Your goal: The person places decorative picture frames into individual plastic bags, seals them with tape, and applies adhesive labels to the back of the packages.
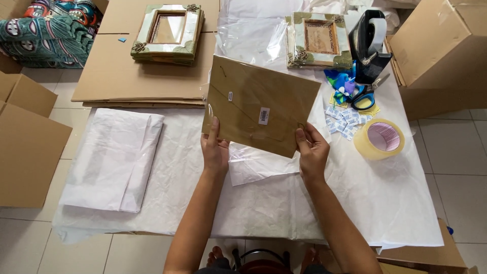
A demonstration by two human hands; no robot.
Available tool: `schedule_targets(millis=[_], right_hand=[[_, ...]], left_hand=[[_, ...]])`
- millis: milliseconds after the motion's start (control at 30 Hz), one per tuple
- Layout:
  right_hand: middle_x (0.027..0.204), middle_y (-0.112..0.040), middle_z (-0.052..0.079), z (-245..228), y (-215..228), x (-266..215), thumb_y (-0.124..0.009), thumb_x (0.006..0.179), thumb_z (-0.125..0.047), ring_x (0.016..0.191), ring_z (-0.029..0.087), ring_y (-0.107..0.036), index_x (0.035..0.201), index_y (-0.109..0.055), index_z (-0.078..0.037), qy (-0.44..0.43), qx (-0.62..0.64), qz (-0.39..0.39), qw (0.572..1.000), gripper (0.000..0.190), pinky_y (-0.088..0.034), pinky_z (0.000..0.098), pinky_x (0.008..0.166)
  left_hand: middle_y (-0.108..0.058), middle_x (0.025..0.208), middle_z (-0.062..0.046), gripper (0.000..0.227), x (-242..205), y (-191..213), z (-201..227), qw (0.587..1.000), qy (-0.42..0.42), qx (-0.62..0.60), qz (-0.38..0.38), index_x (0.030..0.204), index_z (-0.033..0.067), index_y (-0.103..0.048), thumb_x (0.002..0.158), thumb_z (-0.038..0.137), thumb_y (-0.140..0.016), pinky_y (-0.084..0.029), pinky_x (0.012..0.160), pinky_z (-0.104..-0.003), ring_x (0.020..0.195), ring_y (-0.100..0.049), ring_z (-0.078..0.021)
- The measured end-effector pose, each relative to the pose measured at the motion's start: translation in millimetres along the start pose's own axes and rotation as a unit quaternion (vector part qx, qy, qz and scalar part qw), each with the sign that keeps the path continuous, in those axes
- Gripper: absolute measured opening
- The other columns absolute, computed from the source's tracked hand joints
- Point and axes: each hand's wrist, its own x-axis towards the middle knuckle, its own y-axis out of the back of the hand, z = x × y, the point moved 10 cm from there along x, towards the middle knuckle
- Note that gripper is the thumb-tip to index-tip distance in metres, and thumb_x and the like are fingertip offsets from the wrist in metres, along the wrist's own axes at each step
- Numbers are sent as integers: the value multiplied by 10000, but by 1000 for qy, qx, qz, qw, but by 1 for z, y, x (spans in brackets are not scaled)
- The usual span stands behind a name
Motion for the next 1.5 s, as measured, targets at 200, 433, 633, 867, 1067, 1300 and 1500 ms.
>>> schedule_targets(millis=[200, 433, 633, 867, 1067, 1300, 1500], right_hand=[[981, -691, 131, -4, -15, -17, -668, 1035, -240, 763, 183, -684, 1399, -469, -63, -48, -29, -10, 998, 451, -617, 341, 673], [715, -590, 0, 31, 17, -11, -644, 1054, -302, 610, 71, -502, 1085, -550, -136, -26, -102, 30, 994, 193, -407, 190, 502], [981, -620, 57, 7, 16, -22, -706, 988, -343, 940, 209, -597, 908, -705, -147, 21, -278, 63, 958, 211, -466, 329, 847], [876, -704, 58, -15, 2, -27, -728, 987, -250, 832, 128, -632, 889, -718, -107, 30, -144, 47, 988, 173, -500, 286, 785], [900, -734, 22, -10, 0, -28, -764, 957, -219, 799, 83, -606, 893, -708, -113, 7, -128, 47, 991, 136, -481, 239, 714], [980, -783, 179, 4, -6, -33, -712, 998, -162, 864, 154, -723, 976, -652, -32, -51, -9, 24, 998, 145, -550, 242, 771], [1042, -776, 253, 5, -12, -34, -589, 1035, -96, 870, 167, -705, 1297, -405, -94, -93, 77, -11, 993, 320, -498, 166, 713]], left_hand=[[-765, 1006, -181, 232, 2, 9, 1, 1000, -5, -5, 24, 1137, 53, -682, 938, 143, -759, -681, 747, -486, 847, -781, -320], [-720, 970, -94, 381, 13, 32, -21, 996, -4, 77, 50, 1164, 43, -599, 909, 226, -814, -685, 718, -412, 812, -768, -216], [-666, 961, -85, 419, 4, 34, -9, 979, -44, 190, 61, 1179, 20, -540, 928, 212, -816, -678, 705, -361, 817, -750, -209], [-290, 1524, -282, 1189, -31, 7, 12, 891, -167, 420, 52, 1610, 129, 9, 908, 279, -939, -219, 1244, -545, 1473, -331, -387], [44, 1610, -268, 1142, -58, -37, 39, 781, -267, 564, 29, 1659, 146, -120, 878, 297, -940, -50, 1235, -711, 1516, -9, -549], [-162, 1634, -324, 429, -110, -103, 4, 625, -463, 585, -230, 1378, 266, -662, 970, 392, -696, -51, 1180, -707, 1499, -38, -605], [-183, 1688, -246, 510, -148, -122, -42, 565, -423, 599, -380, 1444, 411, -575, 945, 411, -680, -49, 1240, -580, 1547, -50, -518]])
